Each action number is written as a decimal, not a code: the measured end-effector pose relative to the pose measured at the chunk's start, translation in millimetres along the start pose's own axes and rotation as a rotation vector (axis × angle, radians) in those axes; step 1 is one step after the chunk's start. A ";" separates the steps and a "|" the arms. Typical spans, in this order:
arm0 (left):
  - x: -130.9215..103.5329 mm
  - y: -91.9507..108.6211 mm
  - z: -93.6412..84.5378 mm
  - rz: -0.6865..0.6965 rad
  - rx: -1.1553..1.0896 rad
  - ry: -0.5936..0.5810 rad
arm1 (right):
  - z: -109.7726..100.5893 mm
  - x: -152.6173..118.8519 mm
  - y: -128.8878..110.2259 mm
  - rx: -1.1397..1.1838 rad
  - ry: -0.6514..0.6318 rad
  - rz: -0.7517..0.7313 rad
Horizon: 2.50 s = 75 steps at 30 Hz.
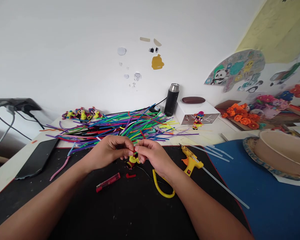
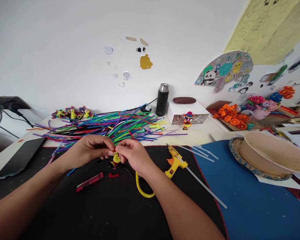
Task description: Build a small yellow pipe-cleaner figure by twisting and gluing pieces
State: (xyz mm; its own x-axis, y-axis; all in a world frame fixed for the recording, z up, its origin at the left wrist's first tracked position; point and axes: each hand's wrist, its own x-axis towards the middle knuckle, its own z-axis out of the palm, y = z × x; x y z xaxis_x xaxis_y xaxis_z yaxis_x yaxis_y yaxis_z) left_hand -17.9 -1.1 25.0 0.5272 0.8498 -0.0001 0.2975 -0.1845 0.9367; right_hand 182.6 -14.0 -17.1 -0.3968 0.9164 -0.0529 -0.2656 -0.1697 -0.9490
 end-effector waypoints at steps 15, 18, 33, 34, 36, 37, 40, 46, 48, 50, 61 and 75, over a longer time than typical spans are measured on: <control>-0.4 -4.1 -0.8 0.126 0.221 0.030 | -1.7 2.8 5.4 0.043 0.015 0.003; 0.3 -8.5 0.1 0.099 0.162 0.065 | -1.8 3.4 4.6 0.068 0.029 -0.010; 4.2 -7.2 7.2 -0.058 -0.105 0.108 | 1.0 2.7 2.4 0.031 0.118 -0.074; 4.8 -6.5 7.3 -0.066 -0.131 0.115 | 1.3 2.6 2.8 0.027 0.115 -0.076; 5.8 -4.9 7.3 -0.076 -0.178 0.122 | 1.9 2.8 3.4 0.016 0.109 -0.076; 6.2 -4.1 7.3 -0.078 -0.197 0.120 | 2.1 2.9 3.6 0.012 0.107 -0.075; 6.6 -2.5 6.6 -0.085 -0.228 0.110 | 2.3 2.9 3.8 -0.011 0.110 -0.089; 6.8 -4.1 4.9 -0.098 -0.215 0.135 | 3.0 0.6 3.4 -0.156 0.108 -0.138; 6.9 -3.8 4.8 -0.102 -0.205 0.144 | 3.2 0.5 3.5 -0.173 0.099 -0.144; 6.7 -2.9 4.7 -0.108 -0.195 0.142 | 3.1 0.8 4.0 -0.173 0.102 -0.143; 5.1 3.6 7.1 -0.154 -0.145 0.135 | 2.2 0.0 5.7 -0.170 0.086 -0.166; 2.8 5.5 9.0 -0.145 -0.130 0.113 | 2.4 -2.4 -1.8 -0.159 0.130 -0.113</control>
State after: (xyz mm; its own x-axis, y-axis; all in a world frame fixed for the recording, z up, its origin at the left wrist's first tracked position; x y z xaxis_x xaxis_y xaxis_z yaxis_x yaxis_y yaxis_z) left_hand -7.6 -4.2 27.0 0.3921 0.9138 -0.1055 0.2547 0.0023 0.9670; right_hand 181.9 -16.8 -14.5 -0.2530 0.9671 0.0268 -0.1558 -0.0134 -0.9877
